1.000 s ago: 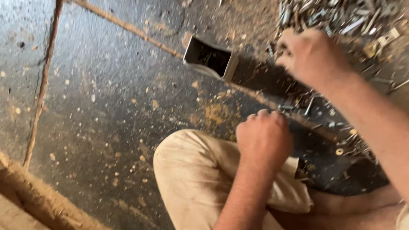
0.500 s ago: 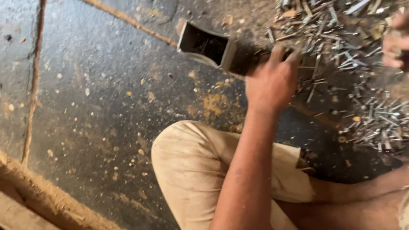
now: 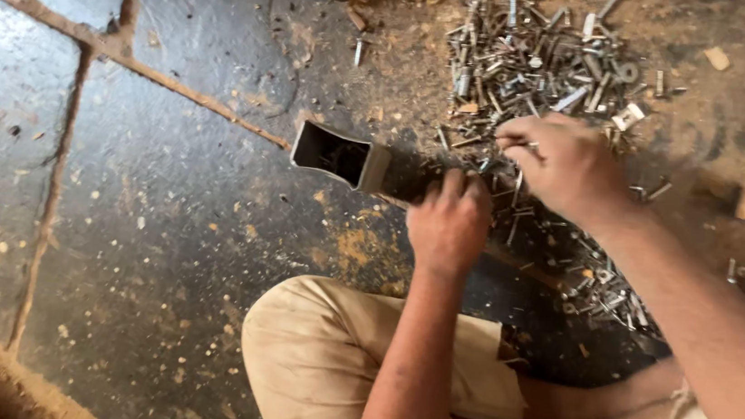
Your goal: The person sits on the floor and sorts a large pile of mixed metal fasteners, including screws, nails, and washers. They pick up handfuls of the items, separate them by type, and place the sorted fasteners into a small metal container and a wooden box with compartments.
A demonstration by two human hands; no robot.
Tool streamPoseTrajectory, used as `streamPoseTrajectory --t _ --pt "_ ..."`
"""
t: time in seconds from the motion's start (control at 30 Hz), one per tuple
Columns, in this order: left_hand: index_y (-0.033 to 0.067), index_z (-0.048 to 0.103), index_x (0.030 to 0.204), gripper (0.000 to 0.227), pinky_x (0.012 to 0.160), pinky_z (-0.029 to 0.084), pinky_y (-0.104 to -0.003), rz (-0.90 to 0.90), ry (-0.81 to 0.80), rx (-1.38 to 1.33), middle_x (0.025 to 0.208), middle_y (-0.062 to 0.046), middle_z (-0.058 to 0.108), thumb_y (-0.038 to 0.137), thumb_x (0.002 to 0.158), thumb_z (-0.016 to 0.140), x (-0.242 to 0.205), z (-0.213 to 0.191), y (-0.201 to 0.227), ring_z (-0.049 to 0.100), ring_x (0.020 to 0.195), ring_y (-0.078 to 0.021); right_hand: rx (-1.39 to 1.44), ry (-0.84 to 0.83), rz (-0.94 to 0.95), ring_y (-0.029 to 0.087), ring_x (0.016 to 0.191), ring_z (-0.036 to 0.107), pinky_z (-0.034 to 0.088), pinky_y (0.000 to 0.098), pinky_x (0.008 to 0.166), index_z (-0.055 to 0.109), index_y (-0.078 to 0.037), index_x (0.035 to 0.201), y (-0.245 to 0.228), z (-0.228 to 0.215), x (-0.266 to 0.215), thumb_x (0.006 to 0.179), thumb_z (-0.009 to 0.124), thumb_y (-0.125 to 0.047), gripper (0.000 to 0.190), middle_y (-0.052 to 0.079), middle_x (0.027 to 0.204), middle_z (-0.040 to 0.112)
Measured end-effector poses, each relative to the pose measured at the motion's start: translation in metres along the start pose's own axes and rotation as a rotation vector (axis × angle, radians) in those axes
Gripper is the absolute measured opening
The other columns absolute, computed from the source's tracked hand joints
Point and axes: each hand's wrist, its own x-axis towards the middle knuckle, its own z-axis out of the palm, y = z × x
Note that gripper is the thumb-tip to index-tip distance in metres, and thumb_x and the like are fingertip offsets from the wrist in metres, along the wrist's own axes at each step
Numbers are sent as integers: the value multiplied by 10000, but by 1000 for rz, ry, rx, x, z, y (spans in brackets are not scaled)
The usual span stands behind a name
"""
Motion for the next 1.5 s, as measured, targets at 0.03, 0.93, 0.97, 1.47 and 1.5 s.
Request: streamPoseTrajectory --t 0.03,0.93,0.97,1.47,1.5 --pt "150 678 806 95 572 534 -418 -10 -26 8 897 -28 646 198 888 681 0 -1 -1 680 732 -251 -56 -59 -26 140 655 635 526 219 514 745 -83 1123 1 9 6 1007 726 -156 138 88 820 700" --pt "108 701 834 170 617 612 -400 23 -232 106 1138 -225 702 162 957 597 74 28 0 749 829 -275 1205 186 973 84 876 544 474 203 666 623 -197 1084 163 -59 -138 977 604 -149 119 -30 938 574" --pt "104 703 826 175 591 598 -414 50 -184 73 1066 -203 709 166 945 591 77 31 1 744 797 -287 1220 169 1002 70 852 545 482 193 653 632 -224 1103 167 -59 -129 964 601 -164 155 -45 939 577" --pt "110 726 919 212 703 636 -409 -142 -693 31 921 -143 737 158 985 530 127 7 6 752 796 -270 521 68 988 88 662 531 459 248 524 690 -130 1193 47 -71 -48 1057 600 -84 169 87 1037 706" --pt "120 739 915 196 718 627 -430 -103 -674 61 941 -147 735 138 966 551 125 3 6 741 826 -295 295 4 986 88 642 519 453 266 496 706 -155 1221 40 -70 -41 1051 602 -105 205 83 1025 689"
